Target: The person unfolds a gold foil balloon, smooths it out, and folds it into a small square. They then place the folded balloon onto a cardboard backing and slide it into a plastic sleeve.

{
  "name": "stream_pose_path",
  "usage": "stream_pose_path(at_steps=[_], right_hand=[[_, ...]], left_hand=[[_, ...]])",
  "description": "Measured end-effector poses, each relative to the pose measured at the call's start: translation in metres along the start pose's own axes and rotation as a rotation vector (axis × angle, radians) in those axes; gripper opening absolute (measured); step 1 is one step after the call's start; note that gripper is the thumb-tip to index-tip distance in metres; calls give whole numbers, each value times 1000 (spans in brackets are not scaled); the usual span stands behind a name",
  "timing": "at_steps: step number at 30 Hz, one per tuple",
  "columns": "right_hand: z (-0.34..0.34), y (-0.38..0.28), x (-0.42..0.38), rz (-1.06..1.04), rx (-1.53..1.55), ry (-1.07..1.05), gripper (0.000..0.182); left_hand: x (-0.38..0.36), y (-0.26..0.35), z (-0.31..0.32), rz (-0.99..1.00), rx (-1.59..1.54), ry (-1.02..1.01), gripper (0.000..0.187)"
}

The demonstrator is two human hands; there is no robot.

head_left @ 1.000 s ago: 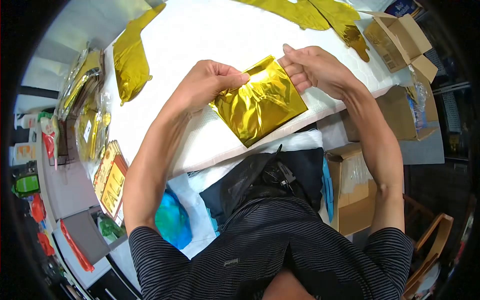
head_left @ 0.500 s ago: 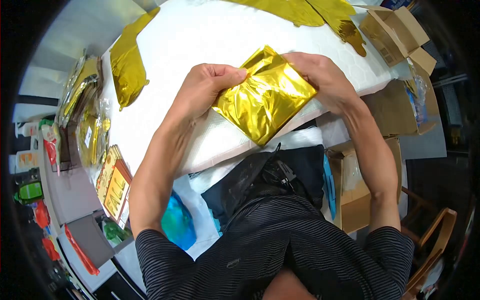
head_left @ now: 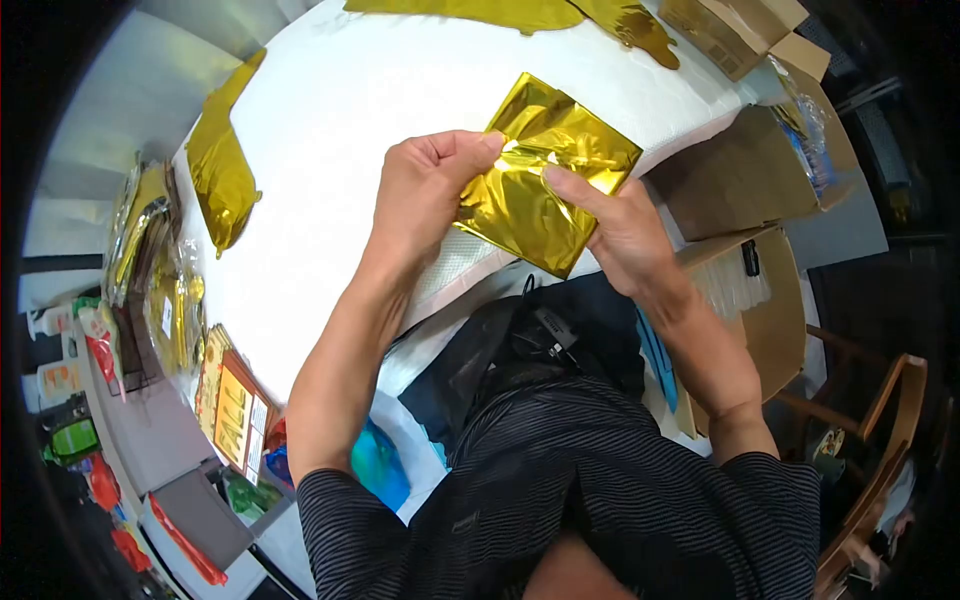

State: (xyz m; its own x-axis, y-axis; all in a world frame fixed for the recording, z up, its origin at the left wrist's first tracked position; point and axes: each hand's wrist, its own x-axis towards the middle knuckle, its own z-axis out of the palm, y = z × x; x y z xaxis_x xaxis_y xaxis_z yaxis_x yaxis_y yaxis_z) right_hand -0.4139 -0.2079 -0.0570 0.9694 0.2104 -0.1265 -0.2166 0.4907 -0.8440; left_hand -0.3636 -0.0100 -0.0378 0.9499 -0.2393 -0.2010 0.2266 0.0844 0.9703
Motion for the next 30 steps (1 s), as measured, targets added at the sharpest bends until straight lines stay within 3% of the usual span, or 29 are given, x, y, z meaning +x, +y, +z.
stream_pose_path(at_steps=[7, 18, 24, 30], right_hand=[[-19, 15, -27, -112, -153, 116, 40], [-32, 40, -49, -181, -136, 229, 37], [-30, 47, -61, -232, -39, 157, 38], [-26, 53, -76, -210, -65, 152, 41]], left_hand=[[-17, -8, 25, 25, 100, -11, 23], [-35, -34, 41, 32, 81, -71, 17], [-50, -41, 41, 56, 16, -72, 21], [-75, -39, 25, 9, 246, -120, 23]])
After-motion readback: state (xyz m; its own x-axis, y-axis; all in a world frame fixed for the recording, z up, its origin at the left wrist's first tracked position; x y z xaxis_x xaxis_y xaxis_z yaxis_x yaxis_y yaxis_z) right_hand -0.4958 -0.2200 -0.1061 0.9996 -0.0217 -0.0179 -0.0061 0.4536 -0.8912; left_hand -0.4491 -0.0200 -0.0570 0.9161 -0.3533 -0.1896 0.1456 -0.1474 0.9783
